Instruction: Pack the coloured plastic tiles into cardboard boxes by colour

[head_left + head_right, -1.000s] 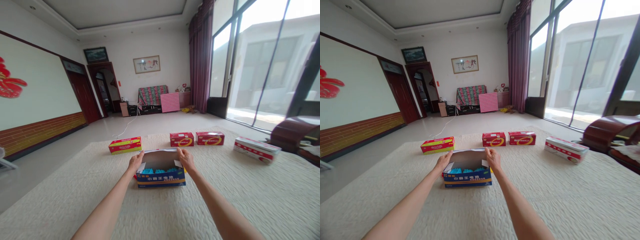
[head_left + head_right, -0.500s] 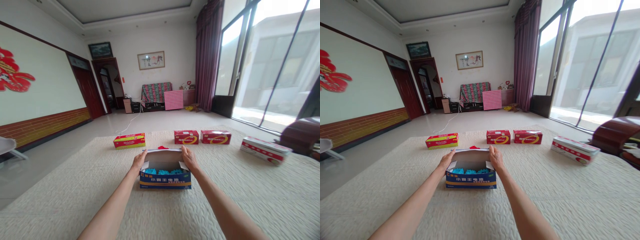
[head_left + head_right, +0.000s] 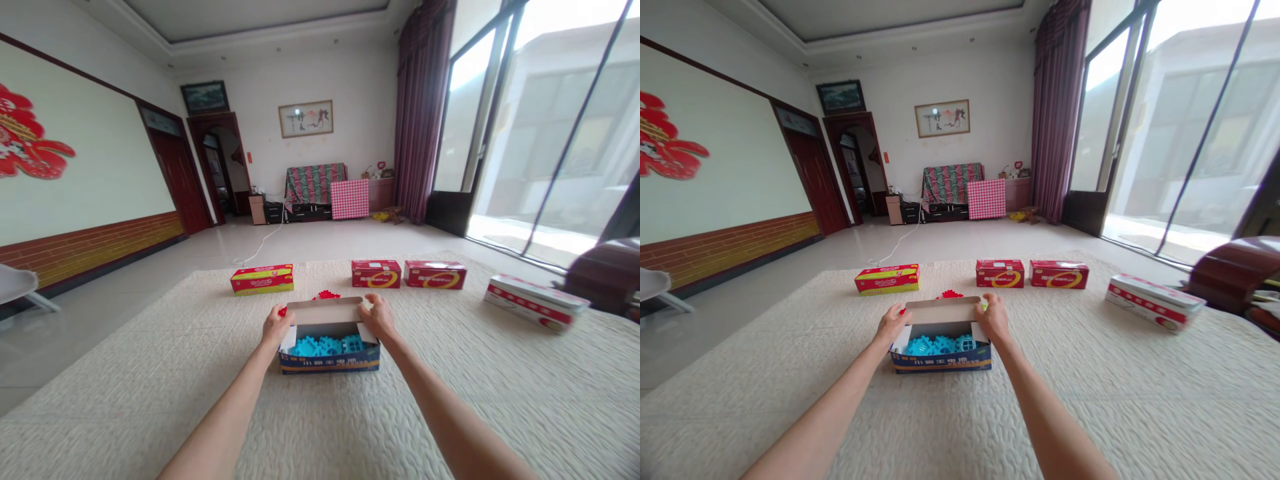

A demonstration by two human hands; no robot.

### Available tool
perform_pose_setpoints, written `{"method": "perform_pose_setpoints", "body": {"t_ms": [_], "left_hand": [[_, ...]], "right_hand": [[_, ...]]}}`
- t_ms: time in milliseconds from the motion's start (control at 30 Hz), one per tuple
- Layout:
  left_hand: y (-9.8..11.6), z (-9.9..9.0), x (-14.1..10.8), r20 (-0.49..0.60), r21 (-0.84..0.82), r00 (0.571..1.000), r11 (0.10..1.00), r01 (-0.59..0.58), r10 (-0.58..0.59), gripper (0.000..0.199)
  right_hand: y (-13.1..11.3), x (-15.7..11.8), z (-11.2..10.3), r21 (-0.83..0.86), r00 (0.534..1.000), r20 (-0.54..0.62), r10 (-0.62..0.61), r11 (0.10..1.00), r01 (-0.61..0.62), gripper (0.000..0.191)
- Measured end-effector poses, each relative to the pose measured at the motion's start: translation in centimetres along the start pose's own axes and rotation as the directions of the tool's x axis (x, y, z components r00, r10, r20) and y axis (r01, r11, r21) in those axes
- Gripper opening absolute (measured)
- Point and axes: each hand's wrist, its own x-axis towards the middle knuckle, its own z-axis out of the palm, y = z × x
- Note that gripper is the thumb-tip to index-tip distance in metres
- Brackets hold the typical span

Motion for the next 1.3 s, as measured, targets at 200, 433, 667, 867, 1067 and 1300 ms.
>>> {"method": "perform_pose_setpoints", "body": {"t_ms": [200, 433, 667, 867, 1067, 1300], "left_hand": [[1.9, -1.7, -1.3, 0.034, 0.217, 0.968, 0.944, -0.250, 0.249, 0.038], [3.1, -2.8, -2.6, 0.255, 0.309, 0.926, 0.884, -0.350, 0.277, 0.025], [3.8, -3.2, -3.0, 0.292, 0.288, 0.940, 0.922, -0.260, 0.174, 0.048], [3.2, -5.7, -2.0, 0.264, 0.261, 0.959, 0.949, -0.177, 0.107, 0.040], [1.8, -7.0, -2.3, 0.245, 0.361, 0.967, 0.918, -0.163, 0.075, 0.035], [2.0, -6.6, -2.5, 0.296, 0.419, 0.940, 0.861, -0.289, 0.171, 0.028]], "right_hand": [[-1.9, -1.3, -1.7, -0.242, 0.984, 0.079, -0.162, 0.954, 0.176, 0.022], [-4.0, -2.2, -2.7, -0.345, 0.958, 0.249, -0.139, 0.912, 0.222, 0.033], [-3.8, -3.2, -3.0, -0.277, 0.917, 0.368, -0.157, 0.923, 0.269, 0.048], [-2.7, -2.3, -4.9, -0.182, 0.899, 0.396, -0.185, 0.944, 0.274, 0.037], [-0.8, -2.2, -7.1, -0.196, 0.927, 0.337, -0.164, 0.951, 0.240, 0.033], [-0.3, -2.9, -6.7, -0.268, 0.913, 0.374, -0.161, 0.924, 0.273, 0.034]]}}
